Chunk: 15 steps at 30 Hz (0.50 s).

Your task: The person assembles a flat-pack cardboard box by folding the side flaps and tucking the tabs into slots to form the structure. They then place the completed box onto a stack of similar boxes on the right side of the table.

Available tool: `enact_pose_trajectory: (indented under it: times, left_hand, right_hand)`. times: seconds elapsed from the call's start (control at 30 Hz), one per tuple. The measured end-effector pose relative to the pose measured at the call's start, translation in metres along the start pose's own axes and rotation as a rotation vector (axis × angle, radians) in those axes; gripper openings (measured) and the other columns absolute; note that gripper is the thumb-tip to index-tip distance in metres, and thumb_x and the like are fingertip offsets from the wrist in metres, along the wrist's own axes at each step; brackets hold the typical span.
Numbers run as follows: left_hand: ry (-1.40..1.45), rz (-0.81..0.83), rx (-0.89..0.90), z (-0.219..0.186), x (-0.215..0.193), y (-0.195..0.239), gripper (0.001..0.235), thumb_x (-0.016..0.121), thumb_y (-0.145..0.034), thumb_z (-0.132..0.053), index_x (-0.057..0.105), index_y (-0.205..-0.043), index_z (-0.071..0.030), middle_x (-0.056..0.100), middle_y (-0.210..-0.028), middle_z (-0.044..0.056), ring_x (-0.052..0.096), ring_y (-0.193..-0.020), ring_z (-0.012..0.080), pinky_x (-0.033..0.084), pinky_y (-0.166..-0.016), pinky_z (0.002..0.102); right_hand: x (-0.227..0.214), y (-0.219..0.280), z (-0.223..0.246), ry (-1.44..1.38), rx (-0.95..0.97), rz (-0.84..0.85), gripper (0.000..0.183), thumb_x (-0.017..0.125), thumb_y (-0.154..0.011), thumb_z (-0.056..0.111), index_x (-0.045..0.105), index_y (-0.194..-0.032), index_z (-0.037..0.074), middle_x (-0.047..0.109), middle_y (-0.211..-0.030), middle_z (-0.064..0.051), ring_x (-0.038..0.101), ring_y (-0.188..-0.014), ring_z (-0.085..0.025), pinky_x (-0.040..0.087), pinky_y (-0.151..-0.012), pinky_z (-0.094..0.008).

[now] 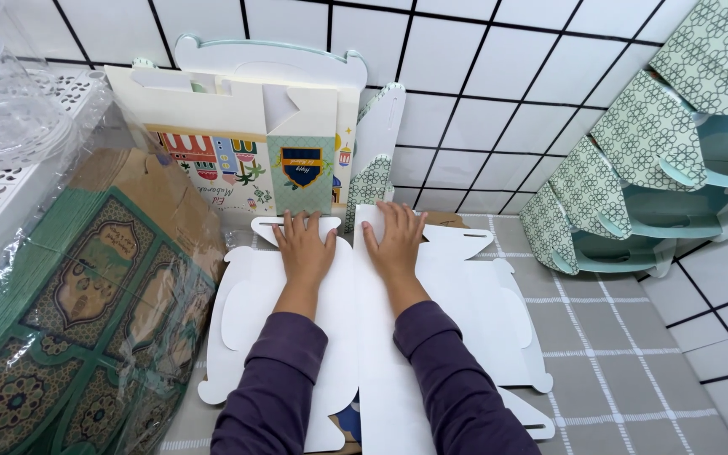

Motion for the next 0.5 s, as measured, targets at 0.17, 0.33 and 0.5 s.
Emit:
enact_pose_trajectory:
  times: [0.17,0.33,0.5]
  left_hand:
    - [0.006,-0.074,0.053,-0.01,-0.014,0.001,0.04,0.067,-0.094,-0.033,0.067,-0.128,-0.011,0.063,-0.129,0.016,0.047,-0.139,0.0371,0.024,-0.117,0.062]
    - [0.024,-0.17,0.137,-0.007,-0.019,-0.002,0.044,0.081,-0.083,-0.036,0.071,-0.117,-0.01,0.067,-0.115,0.015,0.058,-0.124,0.0345,0.041,-0.108,0.055]
    - [0.004,-0.235,0.109,-0.004,-0.019,-0.01,0.042,0.088,-0.075,-0.037,0.071,-0.102,-0.009,0.068,-0.098,0.011,0.066,-0.105,0.0302,0.049,-0.095,0.049]
  right_hand:
    - [-0.014,0.004,-0.006,-0.062,-0.055,-0.286,0.031,0.045,-0.098,0.058,0.047,-0.101,0.028,0.053,-0.109,0.007,0.048,-0.127,-0.021,0.011,-0.123,-0.061]
    - [-0.024,0.009,-0.003,-0.102,-0.08,-0.379,0.037,0.041,-0.096,0.064,0.037,-0.09,0.028,0.054,-0.104,0.009,0.046,-0.128,-0.018,0.006,-0.124,-0.06]
    - [-0.026,0.007,-0.001,-0.11,-0.064,-0.372,0.034,0.042,-0.096,0.062,0.04,-0.091,0.028,0.057,-0.106,0.006,0.047,-0.129,-0.021,0.005,-0.123,-0.06]
Point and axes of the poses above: each hand's wrist, its own y-axis away from the middle knuckle, its own x-axis out of the palm, z = x × y, the point moved 6 cm from there along -y, towards the middle knuckle
